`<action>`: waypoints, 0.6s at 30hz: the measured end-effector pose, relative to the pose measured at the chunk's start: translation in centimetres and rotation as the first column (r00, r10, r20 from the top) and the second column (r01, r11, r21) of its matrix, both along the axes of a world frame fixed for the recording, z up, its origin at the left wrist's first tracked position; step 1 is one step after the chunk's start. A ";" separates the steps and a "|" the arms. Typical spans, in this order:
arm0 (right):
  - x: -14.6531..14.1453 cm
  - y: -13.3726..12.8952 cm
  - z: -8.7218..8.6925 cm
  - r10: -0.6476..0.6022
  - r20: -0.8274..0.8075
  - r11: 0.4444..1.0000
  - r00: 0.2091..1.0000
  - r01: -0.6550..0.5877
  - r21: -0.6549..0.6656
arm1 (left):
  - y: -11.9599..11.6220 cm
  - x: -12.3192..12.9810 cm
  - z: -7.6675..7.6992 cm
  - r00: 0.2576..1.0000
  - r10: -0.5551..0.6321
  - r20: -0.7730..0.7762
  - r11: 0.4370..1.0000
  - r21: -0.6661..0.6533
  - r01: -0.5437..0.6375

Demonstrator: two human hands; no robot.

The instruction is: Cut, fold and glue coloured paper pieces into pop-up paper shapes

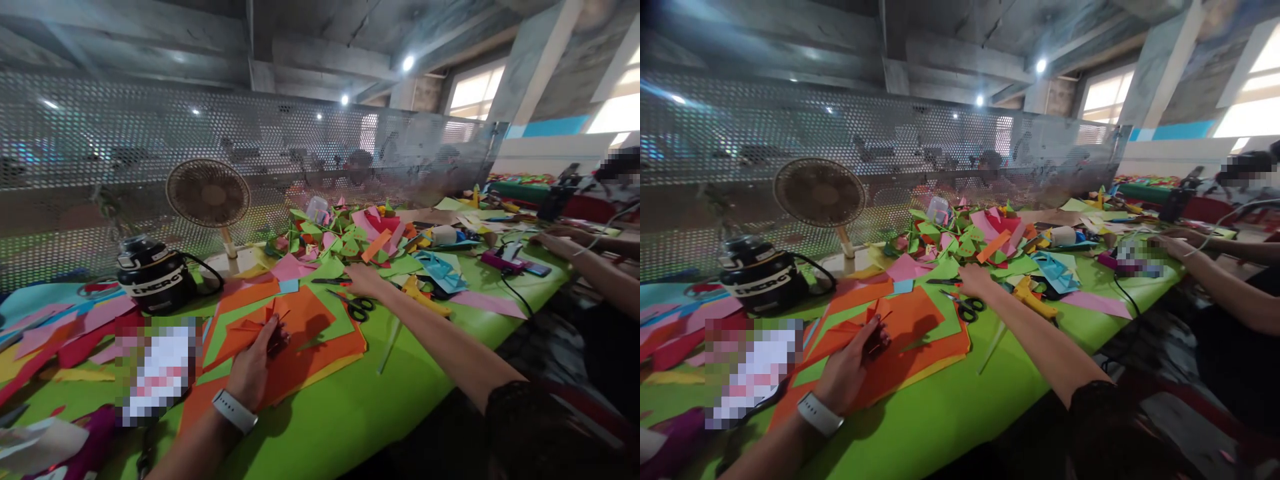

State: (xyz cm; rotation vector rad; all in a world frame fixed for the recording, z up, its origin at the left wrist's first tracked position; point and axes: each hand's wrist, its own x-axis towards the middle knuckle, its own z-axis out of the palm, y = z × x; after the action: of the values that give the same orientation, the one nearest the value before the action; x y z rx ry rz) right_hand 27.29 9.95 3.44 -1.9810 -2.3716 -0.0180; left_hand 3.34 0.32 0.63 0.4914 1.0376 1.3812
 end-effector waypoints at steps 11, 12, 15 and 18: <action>-0.9 -0.4 1.0 0.001 -0.137 1.000 0.991 0.000 0.009 | 0.3 -0.1 -0.2 0.997 0.071 -0.010 0.997 -0.003 -0.071; -1.2 -1.0 1.2 0.003 -0.177 1.000 0.984 -0.003 0.002 | 0.4 -0.1 -0.2 0.997 0.081 -0.016 0.997 -0.006 -0.081; -2.8 -3.3 1.1 0.059 -0.329 0.991 0.942 -0.096 -0.096 | 0.8 -0.3 -0.2 0.992 0.123 0.010 0.992 0.015 -0.123; -4.8 -5.7 -0.1 -0.028 -0.763 0.874 0.646 -0.355 -0.333 | 1.3 -0.7 -0.1 0.984 0.169 0.051 0.985 0.036 -0.171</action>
State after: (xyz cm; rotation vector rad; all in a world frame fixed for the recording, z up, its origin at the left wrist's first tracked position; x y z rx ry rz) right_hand 22.52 4.22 3.30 -1.4024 -2.0343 1.2360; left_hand 2.68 1.66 0.49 0.4043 1.0337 1.5599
